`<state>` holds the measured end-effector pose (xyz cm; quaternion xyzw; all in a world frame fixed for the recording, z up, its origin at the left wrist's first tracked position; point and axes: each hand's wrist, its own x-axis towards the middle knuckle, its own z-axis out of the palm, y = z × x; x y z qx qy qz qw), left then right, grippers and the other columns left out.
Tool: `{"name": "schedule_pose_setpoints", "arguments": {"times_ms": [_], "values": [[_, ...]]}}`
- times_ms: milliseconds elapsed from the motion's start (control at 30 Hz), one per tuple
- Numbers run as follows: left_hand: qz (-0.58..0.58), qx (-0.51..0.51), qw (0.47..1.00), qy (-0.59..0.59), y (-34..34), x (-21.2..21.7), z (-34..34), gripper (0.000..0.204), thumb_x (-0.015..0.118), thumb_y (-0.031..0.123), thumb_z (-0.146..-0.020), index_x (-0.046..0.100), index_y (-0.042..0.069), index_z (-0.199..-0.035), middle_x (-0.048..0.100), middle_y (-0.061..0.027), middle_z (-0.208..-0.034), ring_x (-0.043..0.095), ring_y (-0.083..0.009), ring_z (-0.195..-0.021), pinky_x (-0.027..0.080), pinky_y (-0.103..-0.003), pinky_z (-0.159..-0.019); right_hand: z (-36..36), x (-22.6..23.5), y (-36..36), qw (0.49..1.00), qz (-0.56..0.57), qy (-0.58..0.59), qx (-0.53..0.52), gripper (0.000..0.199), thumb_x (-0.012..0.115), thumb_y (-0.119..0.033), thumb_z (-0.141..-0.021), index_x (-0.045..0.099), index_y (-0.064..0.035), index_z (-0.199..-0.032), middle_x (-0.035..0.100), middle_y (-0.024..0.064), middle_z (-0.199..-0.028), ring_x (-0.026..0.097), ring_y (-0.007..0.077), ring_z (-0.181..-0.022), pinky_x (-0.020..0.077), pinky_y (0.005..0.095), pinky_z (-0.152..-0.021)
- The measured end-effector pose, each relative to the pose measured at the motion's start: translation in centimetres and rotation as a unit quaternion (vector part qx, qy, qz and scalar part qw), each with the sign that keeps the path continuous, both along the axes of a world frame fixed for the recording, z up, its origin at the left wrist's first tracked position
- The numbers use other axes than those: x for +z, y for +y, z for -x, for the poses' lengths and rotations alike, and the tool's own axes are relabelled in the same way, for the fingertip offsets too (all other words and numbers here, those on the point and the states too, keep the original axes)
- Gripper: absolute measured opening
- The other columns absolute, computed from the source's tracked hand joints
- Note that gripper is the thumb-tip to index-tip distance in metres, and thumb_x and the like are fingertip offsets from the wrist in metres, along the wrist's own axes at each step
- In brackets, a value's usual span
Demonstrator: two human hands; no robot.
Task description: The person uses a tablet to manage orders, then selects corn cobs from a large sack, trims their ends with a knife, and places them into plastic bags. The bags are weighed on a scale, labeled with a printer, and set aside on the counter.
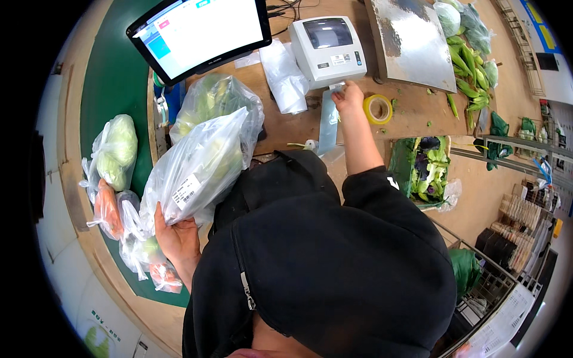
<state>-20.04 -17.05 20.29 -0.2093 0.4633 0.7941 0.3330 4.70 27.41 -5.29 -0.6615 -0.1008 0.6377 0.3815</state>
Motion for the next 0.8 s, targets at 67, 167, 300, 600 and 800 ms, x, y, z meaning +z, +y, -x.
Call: {"name": "schedule_pose_setpoints", "arguments": {"times_ms": [67, 167, 300, 600, 800], "values": [[0.007, 0.008, 1.000, -0.005, 0.6, 0.2, -0.1, 0.041, 0.055, 0.024, -0.105, 0.053, -0.002, -0.136, 0.066, -0.0162, -0.132, 0.065, -0.0285, -0.119, 0.052, -0.043, -0.101, 0.9, 0.7, -1.2, 0.994, -0.036, -0.103, -0.001, 0.027, 0.068, -0.016, -0.090, 0.064, 0.0026, -0.109, 0.065, 0.0153, -0.108, 0.062, 0.0262, -0.095, 0.0499, 0.0433, -0.078], [0.016, 0.001, 1.000, -0.012, 1.1, 0.7, 0.3, 0.040, 0.055, 0.024, -0.105, 0.053, -0.002, -0.135, 0.066, -0.0161, -0.131, 0.066, -0.0280, -0.118, 0.052, -0.042, -0.101, -2.1, -6.5, 0.5, 0.976, -0.180, -0.120, 0.023, 0.020, 0.070, -0.010, -0.087, 0.065, 0.0014, -0.102, 0.067, 0.0125, -0.099, 0.061, 0.0204, -0.088, 0.0486, 0.0392, -0.074], [0.018, 0.001, 1.000, -0.005, 1.0, 1.1, 0.1, 0.038, 0.055, 0.023, -0.105, 0.055, -0.002, -0.134, 0.067, -0.0155, -0.130, 0.066, -0.0270, -0.117, 0.053, -0.040, -0.100, -0.7, -6.9, -0.6, 0.935, -0.221, -0.276, 0.028, 0.008, 0.068, -0.005, -0.090, 0.065, -0.0007, -0.096, 0.062, 0.0037, -0.079, 0.056, 0.0160, -0.066, 0.0455, 0.0286, -0.060], [0.019, 0.002, 1.000, 0.004, 0.3, 0.7, 0.3, 0.037, 0.054, 0.023, -0.105, 0.055, -0.003, -0.133, 0.067, -0.0162, -0.129, 0.067, -0.0272, -0.116, 0.054, -0.041, -0.098, 3.3, -0.7, -2.1, 0.990, -0.098, -0.098, 0.027, 0.020, 0.060, -0.012, -0.096, 0.065, -0.0045, -0.113, 0.065, 0.0095, -0.104, 0.060, 0.0233, -0.092, 0.0492, 0.0400, -0.079], [0.013, 0.007, 1.000, 0.013, 0.2, 0.7, 0.1, 0.037, 0.054, 0.023, -0.106, 0.055, -0.003, -0.132, 0.067, -0.0168, -0.130, 0.067, -0.0277, -0.115, 0.054, -0.041, -0.098, 1.7, 0.2, -2.1, 0.992, -0.086, 0.048, -0.078, 0.040, 0.053, -0.030, -0.102, 0.057, 0.0036, -0.122, 0.061, 0.0157, -0.120, 0.056, 0.0266, -0.105, 0.0458, 0.0435, -0.094]]}}
